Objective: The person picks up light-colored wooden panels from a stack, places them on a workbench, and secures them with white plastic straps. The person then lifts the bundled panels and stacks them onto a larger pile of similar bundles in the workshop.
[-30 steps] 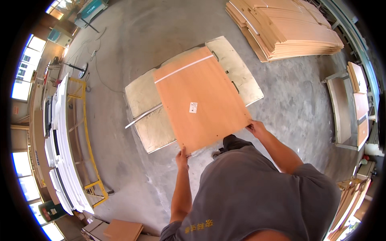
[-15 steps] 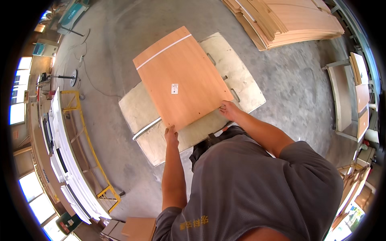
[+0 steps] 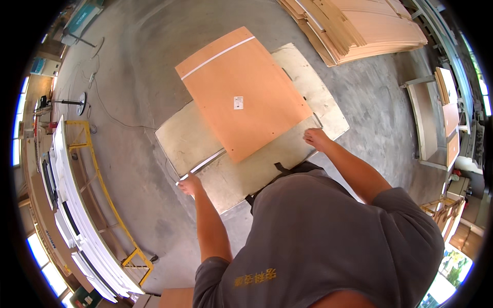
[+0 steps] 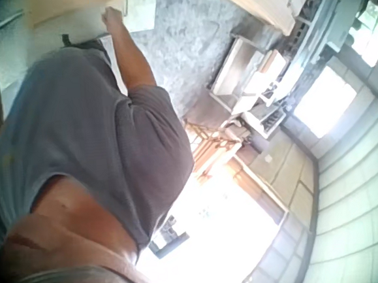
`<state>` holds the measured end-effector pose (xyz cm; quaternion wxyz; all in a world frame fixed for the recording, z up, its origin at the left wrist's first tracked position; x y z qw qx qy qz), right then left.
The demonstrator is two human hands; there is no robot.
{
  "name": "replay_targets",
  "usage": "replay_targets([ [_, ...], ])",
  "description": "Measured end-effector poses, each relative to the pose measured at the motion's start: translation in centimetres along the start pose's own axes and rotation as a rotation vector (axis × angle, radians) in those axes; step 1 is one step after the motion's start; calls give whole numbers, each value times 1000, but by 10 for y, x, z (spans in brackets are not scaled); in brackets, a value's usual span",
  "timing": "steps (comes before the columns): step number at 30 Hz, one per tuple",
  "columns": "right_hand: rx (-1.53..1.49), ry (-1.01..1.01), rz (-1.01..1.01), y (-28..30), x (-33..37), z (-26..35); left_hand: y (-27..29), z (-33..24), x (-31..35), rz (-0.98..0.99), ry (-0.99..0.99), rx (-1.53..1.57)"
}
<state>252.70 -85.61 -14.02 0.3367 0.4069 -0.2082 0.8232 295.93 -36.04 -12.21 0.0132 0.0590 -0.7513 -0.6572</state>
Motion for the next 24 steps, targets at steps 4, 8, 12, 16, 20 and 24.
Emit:
replay_targets([
  [4,-136,-150,-180,-18,61,-6,-68,81,-29,383,589,856],
  [8,561,258,-213,-73,88,44,-56,50,-70,31,672,1990],
  [12,1144,1093,-87,-262,225,175,85,-189,19,542,-232,1820],
  [16,1678,1441,-57,-330,248,199,179,-291,146,252,-1432,831],
  [20,2118,817,-174,-205,146,234,147,-216,45,677,-805,885],
  [24,1880,889,-403,-9,98,271,233,-122,-26,629,-413,1662],
])
Point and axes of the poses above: each hand's wrist, its own x-axis away from the middle knuckle, its own y-axis out of the back of the hand, z = x × y, the point moved 10 cm from there along -x, towards the middle knuckle, and after that the axes turned 9 degrees about -y, right-handed, at the moved point
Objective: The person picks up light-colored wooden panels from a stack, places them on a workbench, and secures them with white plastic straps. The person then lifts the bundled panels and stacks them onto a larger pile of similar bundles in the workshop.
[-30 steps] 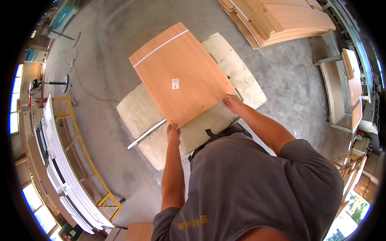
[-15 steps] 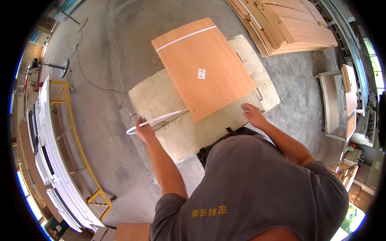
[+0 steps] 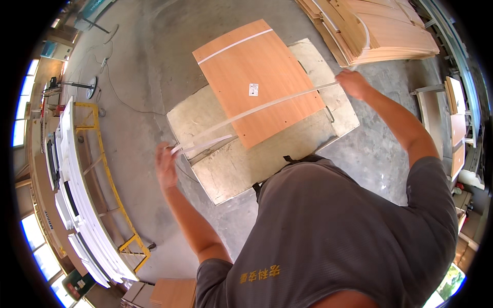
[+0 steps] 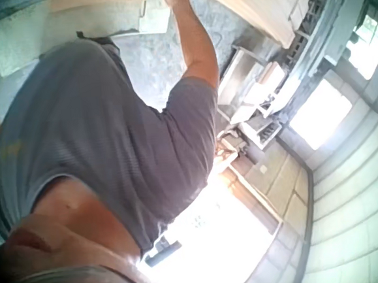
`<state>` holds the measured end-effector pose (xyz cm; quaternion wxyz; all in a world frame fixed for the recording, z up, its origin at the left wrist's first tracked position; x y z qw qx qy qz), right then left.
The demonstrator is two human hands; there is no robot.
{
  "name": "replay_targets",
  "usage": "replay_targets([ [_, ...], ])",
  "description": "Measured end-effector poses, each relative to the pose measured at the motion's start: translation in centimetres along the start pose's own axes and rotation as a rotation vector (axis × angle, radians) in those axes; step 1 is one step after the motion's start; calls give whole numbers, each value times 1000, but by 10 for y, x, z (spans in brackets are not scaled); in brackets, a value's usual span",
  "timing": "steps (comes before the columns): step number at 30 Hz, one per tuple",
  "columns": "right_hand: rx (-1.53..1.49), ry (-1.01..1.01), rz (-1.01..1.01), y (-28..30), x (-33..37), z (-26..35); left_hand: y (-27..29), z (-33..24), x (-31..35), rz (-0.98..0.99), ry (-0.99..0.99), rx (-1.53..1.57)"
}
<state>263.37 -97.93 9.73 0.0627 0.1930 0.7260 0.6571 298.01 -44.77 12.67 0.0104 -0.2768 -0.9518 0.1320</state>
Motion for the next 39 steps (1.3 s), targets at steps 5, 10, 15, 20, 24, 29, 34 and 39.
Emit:
replay_targets([
  [5,-169,-455,64,-44,35,-123,-10,-131,11,23,-281,44],
  [10,-494,-608,-106,-108,34,-150,-95,-229,4,95,-385,279],
  [15,-1248,-651,-300,-173,29,-125,-166,-280,-13,160,-426,255],
  [20,-1088,-742,-280,-165,23,-80,-231,-268,-17,157,-390,121],
  [24,-1113,-786,-239,-173,9,-70,-242,-259,-14,126,-365,70],
  [29,-1009,-800,-323,-173,1,-86,-264,-253,-5,133,-335,1],
  [34,-1017,-764,-317,-169,2,-75,-259,-251,3,133,-310,-12],
  [39,-1173,-863,-271,-213,-12,-54,-265,-250,0,76,-308,-58],
])
Point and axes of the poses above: each hand's wrist, its own x-axis away from the middle knuckle, its own y-axis out of the back of the hand, z = x × y, the point moved 10 cm from there along -x, towards the middle knuckle, and after that the axes turned 9 degrees about -y, right-handed, at the moved point
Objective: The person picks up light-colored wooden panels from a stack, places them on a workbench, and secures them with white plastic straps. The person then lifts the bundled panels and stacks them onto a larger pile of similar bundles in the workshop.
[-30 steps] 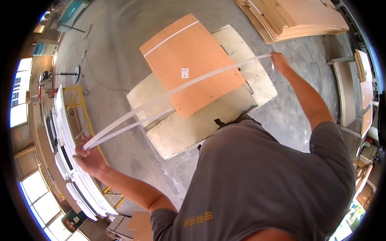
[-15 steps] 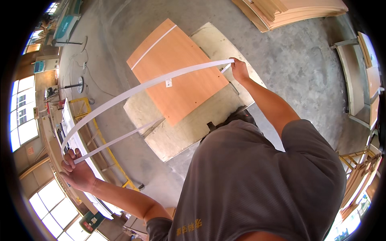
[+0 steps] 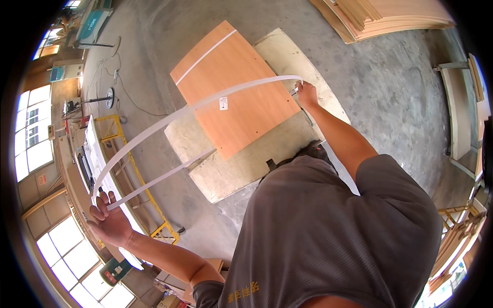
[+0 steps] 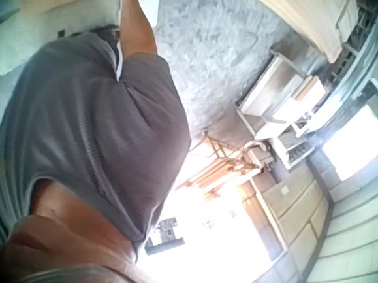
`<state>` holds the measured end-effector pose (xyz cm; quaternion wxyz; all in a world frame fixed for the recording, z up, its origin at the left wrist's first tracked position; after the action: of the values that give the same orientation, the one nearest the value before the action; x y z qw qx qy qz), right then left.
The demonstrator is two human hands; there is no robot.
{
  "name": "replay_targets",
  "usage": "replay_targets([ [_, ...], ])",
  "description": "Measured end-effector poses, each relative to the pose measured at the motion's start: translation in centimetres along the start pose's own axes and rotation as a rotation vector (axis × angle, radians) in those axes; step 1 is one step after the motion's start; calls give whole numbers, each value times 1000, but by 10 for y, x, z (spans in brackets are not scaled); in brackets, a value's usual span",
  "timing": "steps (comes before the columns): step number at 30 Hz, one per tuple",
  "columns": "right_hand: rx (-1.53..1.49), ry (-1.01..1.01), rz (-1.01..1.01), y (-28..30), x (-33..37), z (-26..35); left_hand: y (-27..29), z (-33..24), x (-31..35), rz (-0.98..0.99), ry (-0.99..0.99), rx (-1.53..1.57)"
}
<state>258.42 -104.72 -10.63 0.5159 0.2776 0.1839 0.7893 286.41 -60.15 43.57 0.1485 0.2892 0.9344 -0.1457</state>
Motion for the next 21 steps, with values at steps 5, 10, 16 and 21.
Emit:
replay_targets([
  [5,-87,-143,161,-34,-9,-26,-6,8,-5,52,27,-2],
  [10,-95,-112,294,-29,-2,-21,-10,16,-4,43,54,-33],
  [16,-47,-59,96,20,20,-53,-34,48,-11,218,130,-43],
  [21,-34,-78,91,42,41,-85,-65,89,-4,325,231,-227],
])
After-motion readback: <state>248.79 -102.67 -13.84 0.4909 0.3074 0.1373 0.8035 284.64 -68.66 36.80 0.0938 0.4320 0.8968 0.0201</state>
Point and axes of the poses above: each hand's wrist, its own x-axis away from the middle knuckle, its own y-axis out of the back of the hand, z = x × y, the point moved 10 cm from there along -x, towards the middle knuckle, and after that the axes turned 9 degrees about -y, right-handed, at the moved point
